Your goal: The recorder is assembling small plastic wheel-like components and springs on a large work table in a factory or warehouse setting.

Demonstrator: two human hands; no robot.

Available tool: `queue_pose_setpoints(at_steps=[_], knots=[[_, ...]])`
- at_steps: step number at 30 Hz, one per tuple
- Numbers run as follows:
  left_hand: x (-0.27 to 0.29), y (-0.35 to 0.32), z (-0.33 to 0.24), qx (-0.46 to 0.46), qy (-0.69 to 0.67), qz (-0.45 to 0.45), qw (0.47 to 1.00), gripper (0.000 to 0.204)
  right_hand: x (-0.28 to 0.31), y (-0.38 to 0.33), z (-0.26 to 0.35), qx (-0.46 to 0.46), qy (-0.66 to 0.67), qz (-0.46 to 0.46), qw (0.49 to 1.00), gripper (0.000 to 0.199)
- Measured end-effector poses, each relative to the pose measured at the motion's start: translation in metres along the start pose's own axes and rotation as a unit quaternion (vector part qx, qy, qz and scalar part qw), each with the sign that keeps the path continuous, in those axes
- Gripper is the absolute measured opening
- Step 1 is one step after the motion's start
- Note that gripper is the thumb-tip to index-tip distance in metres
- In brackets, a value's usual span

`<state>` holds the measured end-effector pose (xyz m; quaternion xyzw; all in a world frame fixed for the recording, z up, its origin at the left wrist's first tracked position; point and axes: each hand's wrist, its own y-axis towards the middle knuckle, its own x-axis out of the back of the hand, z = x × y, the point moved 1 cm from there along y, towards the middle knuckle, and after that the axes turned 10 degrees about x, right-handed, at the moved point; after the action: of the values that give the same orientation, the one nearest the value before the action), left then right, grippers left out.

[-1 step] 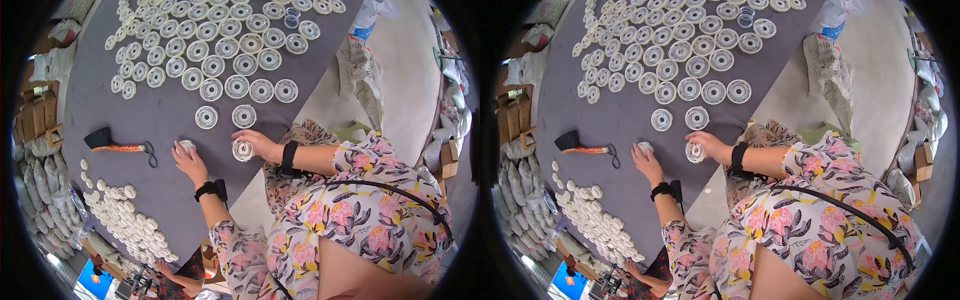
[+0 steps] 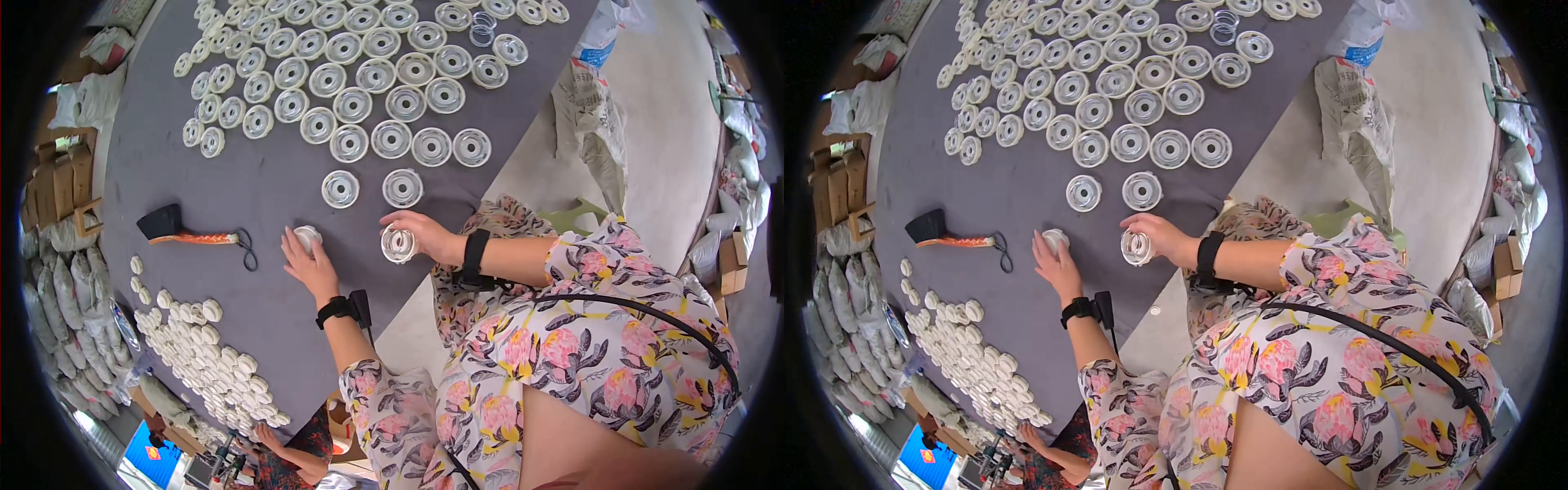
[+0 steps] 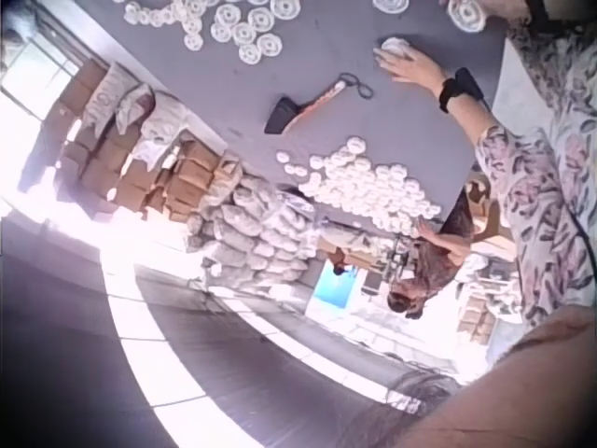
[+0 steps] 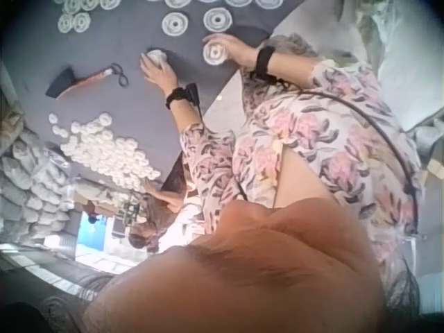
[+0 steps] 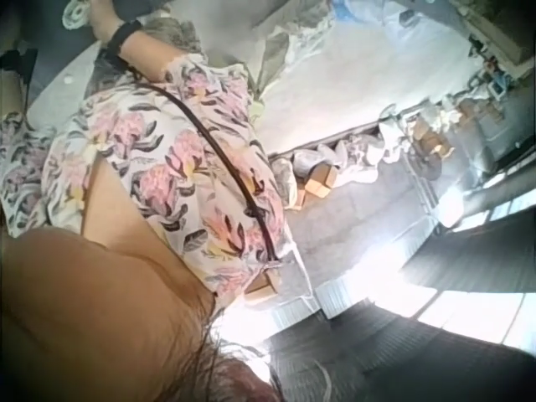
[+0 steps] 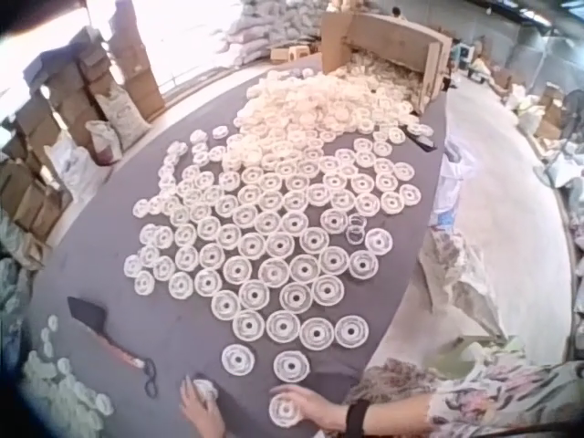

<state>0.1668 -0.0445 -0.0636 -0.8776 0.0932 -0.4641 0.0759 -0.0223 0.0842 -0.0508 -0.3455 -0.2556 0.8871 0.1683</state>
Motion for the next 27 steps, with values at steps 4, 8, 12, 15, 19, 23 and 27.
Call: queue_pose_setpoints(at_steps=[4,8,12,15,19,23,27], knots=[[0.0,-0.013,-0.023,-0.031,0.047,-0.105,0.993,0.064,-0.008,0.017,0.004,0.021,0.02,0.013,0.999,0.034],[0.0,-0.063,-0.057,-0.194,-0.132,0.088,0.968,0.065,-0.036,0.035,-0.003,0.029,0.034,0.05,0.998,0.041],[-0.018,-0.064,-0.039,-0.086,-0.233,0.072,0.966,0.052,-0.062,0.025,0.002,0.027,-0.136,0.081,0.987,0.045],[-0.02,-0.05,-0.032,-0.111,-0.185,-0.093,0.972,0.049,-0.065,0.008,0.02,0.196,-0.261,0.05,0.944,0.038],[-0.044,-0.039,-0.045,-0.211,0.063,0.017,0.975,0.051,-0.034,-0.01,0.075,0.336,-0.459,-0.041,0.822,0.026],[-0.022,-0.048,-0.04,-0.176,0.038,0.018,0.983,0.055,-0.003,-0.017,0.13,0.302,-0.512,-0.092,0.799,0.023],[0.038,0.008,-0.033,-0.055,0.056,-0.091,0.993,0.057,0.029,0.009,0.199,0.414,-0.598,-0.175,0.664,0.023]])
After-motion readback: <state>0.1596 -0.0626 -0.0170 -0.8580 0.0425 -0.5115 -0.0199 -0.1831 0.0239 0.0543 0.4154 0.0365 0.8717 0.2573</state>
